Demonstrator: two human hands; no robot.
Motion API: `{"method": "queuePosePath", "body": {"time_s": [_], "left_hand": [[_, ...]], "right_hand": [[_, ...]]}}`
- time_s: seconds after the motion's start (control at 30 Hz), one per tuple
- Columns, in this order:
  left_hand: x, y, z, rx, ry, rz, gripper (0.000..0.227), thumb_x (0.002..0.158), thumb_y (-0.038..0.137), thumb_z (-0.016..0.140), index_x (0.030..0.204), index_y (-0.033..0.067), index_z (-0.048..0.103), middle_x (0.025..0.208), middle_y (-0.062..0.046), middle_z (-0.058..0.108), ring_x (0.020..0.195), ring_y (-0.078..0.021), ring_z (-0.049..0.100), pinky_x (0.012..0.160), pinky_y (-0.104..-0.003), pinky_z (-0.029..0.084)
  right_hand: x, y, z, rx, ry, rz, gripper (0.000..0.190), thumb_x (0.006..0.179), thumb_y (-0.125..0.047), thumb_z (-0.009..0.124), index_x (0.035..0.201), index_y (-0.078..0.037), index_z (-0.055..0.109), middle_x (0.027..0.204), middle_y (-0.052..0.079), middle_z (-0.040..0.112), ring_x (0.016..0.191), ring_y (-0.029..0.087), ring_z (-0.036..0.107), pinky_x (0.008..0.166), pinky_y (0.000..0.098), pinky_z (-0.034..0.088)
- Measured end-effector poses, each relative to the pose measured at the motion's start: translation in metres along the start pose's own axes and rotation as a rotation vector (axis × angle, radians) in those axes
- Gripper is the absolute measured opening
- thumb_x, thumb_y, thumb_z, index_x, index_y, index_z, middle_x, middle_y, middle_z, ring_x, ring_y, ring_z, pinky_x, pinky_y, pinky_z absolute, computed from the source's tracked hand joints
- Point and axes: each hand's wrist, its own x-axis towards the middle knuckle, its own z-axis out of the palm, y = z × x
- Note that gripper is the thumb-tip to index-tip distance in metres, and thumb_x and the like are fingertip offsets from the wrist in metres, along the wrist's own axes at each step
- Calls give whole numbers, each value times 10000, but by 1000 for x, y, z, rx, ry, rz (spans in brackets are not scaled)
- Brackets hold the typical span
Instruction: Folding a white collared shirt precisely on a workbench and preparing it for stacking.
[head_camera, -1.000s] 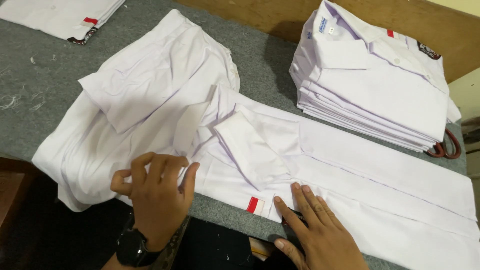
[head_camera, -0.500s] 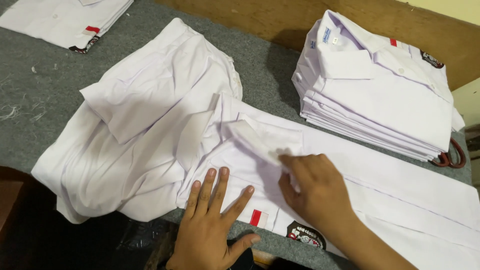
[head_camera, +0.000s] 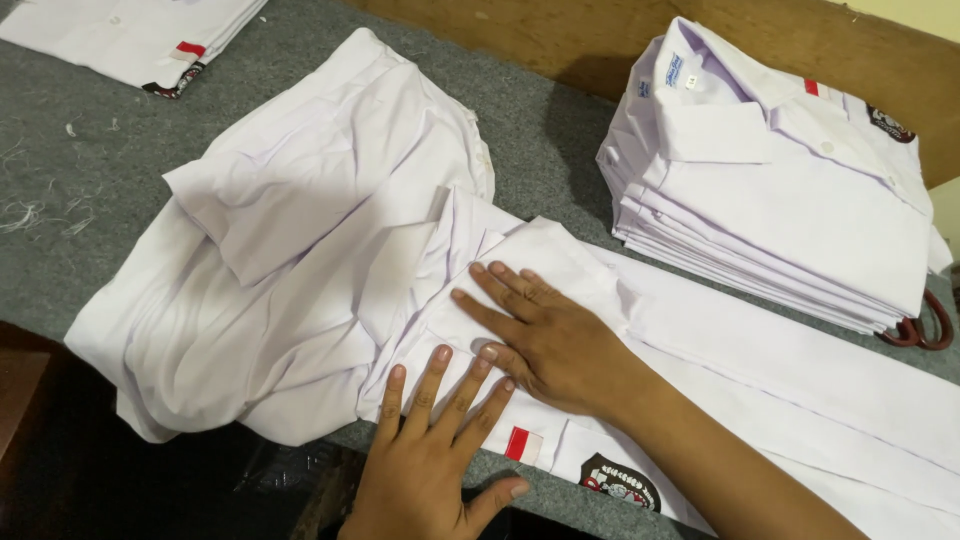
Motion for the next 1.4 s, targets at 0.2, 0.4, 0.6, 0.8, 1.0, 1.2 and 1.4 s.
{"method": "queuePosePath", "body": {"time_s": [0.2,0.4,0.6,0.8,1.0,1.2,1.4], "left_hand": [[-7,-3,0,82,-69,15,815,955,741,463,1582,221,430,1682,-87,338,1561,-392,240,1240,-583,166],[-20,-9,-7,186,19,-133,920,895,776,508,1516,97,490,1583,-250,438,1487,-368,421,1206,-488,340],[1,-43,-42,321,206,-248,144,999,266,613,1047,179,716,980,28,672,841,-241,592,682,-410,437],[-1,-49,-36,445,114,-309,202,955,403,659,919,213,715,934,84,677,921,-215,598,861,-407,408],[-1,-64,-37,-3,-262,-699,376,999,484,456,1043,243,742,1129,106,653,1171,-274,455,959,-512,268],[-4,-62,-35,175,-238,-634,322,960,516,506,958,308,751,1094,134,668,1214,-309,453,918,-539,276],[41,-17,-28,127,182,19,92,944,179,714,976,92,720,1056,-100,687,1008,-313,629,909,-443,503]], "right_hand": [[-2,20,19,-232,-10,226,617,1105,-434,317,1646,-158,205,1717,102,209,1588,293,167,1280,467,112],[-1,22,20,-263,-16,238,644,1094,-473,322,1642,-148,225,1708,144,202,1574,318,187,1270,469,118],[-2,19,23,-263,22,242,637,1099,-474,298,1641,-147,227,1714,135,189,1578,314,191,1281,460,111],[-3,18,23,-259,60,250,641,1096,-480,301,1636,-140,245,1702,147,234,1567,325,233,1278,462,140],[-4,18,24,-255,85,239,626,1102,-465,319,1635,-143,252,1706,142,230,1574,333,234,1287,473,156],[-5,14,11,-245,45,272,639,1105,-481,282,1646,-149,206,1710,154,208,1581,337,201,1285,479,131],[-53,-46,-61,108,314,382,536,1096,-177,439,1581,-29,263,1622,241,407,1521,415,400,1303,541,221]]}}
